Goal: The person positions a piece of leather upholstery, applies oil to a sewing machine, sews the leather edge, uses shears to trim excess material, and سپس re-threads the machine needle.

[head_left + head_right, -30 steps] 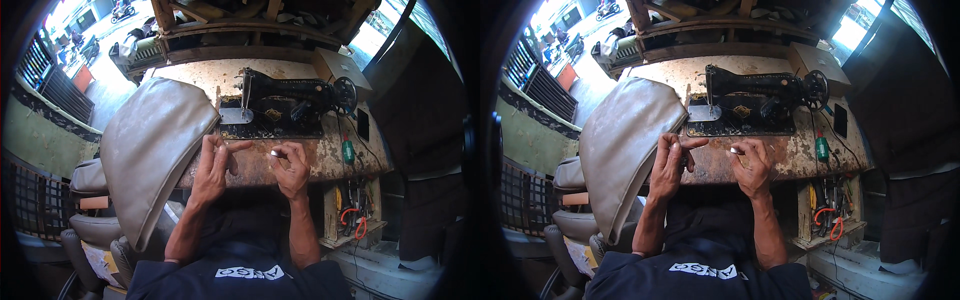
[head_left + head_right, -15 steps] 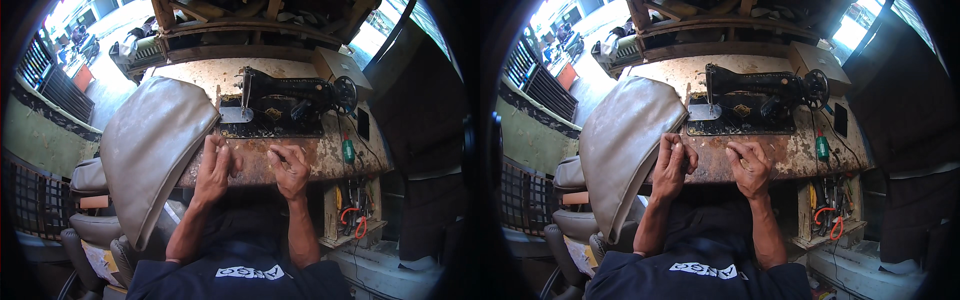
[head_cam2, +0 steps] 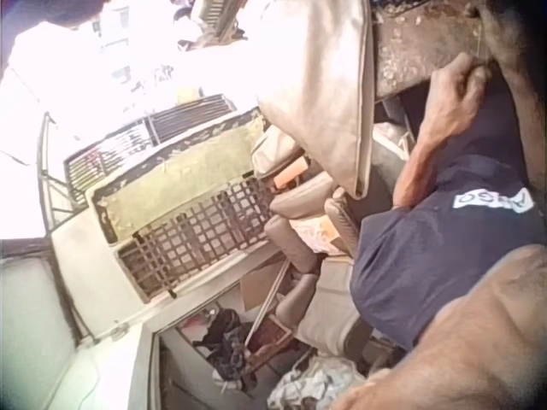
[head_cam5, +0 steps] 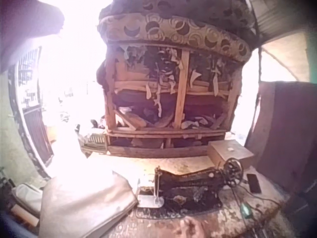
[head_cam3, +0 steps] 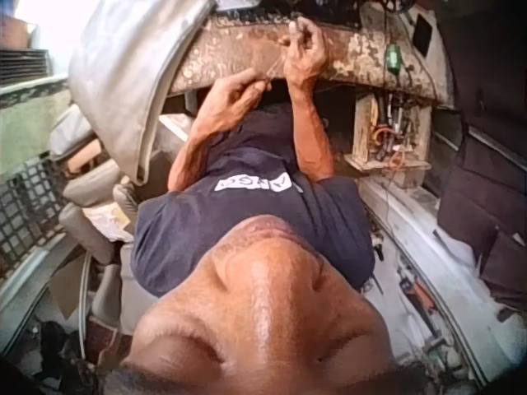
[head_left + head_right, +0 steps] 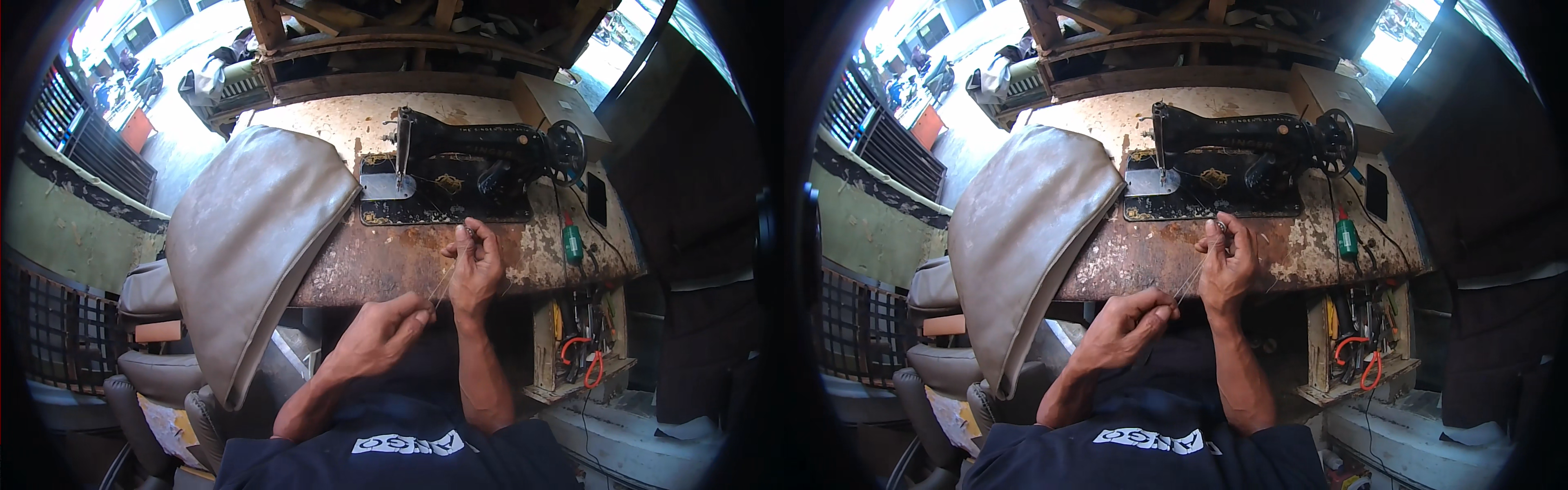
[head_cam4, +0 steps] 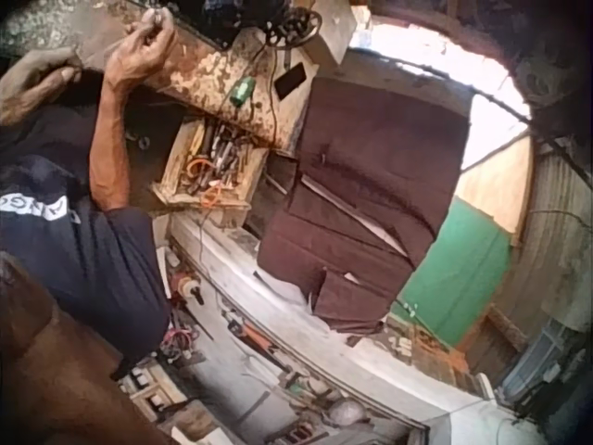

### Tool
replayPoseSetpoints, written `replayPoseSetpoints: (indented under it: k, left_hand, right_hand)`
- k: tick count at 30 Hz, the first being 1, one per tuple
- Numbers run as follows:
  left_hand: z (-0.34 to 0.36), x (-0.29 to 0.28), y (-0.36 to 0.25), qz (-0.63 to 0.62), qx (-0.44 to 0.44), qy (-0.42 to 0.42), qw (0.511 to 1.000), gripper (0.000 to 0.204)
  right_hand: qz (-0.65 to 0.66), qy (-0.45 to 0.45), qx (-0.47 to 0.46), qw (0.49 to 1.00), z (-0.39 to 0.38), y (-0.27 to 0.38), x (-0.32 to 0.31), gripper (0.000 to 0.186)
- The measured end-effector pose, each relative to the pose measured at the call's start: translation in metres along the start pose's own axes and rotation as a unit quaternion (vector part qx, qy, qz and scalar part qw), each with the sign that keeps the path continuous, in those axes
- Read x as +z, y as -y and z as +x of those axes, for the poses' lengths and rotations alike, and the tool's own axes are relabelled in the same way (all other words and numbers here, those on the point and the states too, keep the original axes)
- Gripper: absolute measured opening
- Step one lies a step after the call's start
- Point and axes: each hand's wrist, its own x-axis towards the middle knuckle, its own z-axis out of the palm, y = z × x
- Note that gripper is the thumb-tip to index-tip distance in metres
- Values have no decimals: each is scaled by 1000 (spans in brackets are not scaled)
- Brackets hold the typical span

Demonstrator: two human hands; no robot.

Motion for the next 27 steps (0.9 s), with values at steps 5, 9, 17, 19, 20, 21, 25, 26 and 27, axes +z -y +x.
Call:
replayPoseSetpoints:
  k: [5,9,17,19,20,21,25,26,27]
  left_hand:
    - [13,0,12,-196,36,-71,977,18]
    - [63,-15,37,-366,-37,-139,919,20]
    - [88,-46,-30,-223,13,-61,973,33]
    - [90,-55,-41,-216,34,-54,974,35]
    - [87,-60,-47,-211,35,-60,975,35]
    - [85,-63,-53,-214,41,-51,975,36]
    - [83,-73,-63,-224,66,-56,971,36]
    - [82,-74,-65,-222,74,-74,970,35]
    - [80,-78,-64,-240,88,-88,963,33]
  right_hand:
    - [-187,84,-62,977,8,-8,4,19]
    - [-212,155,45,964,11,-20,-7,22]
    - [-121,215,-19,969,13,-1,-12,34]
    - [-99,270,-32,957,1,6,1,37]
    - [-86,297,-38,950,-5,9,12,39]
    - [-78,319,-43,944,-10,11,18,40]
    - [-9,312,89,946,-12,-4,30,33]
    - [9,307,168,937,-10,-10,30,31]
    - [6,291,144,946,-10,-7,31,27]
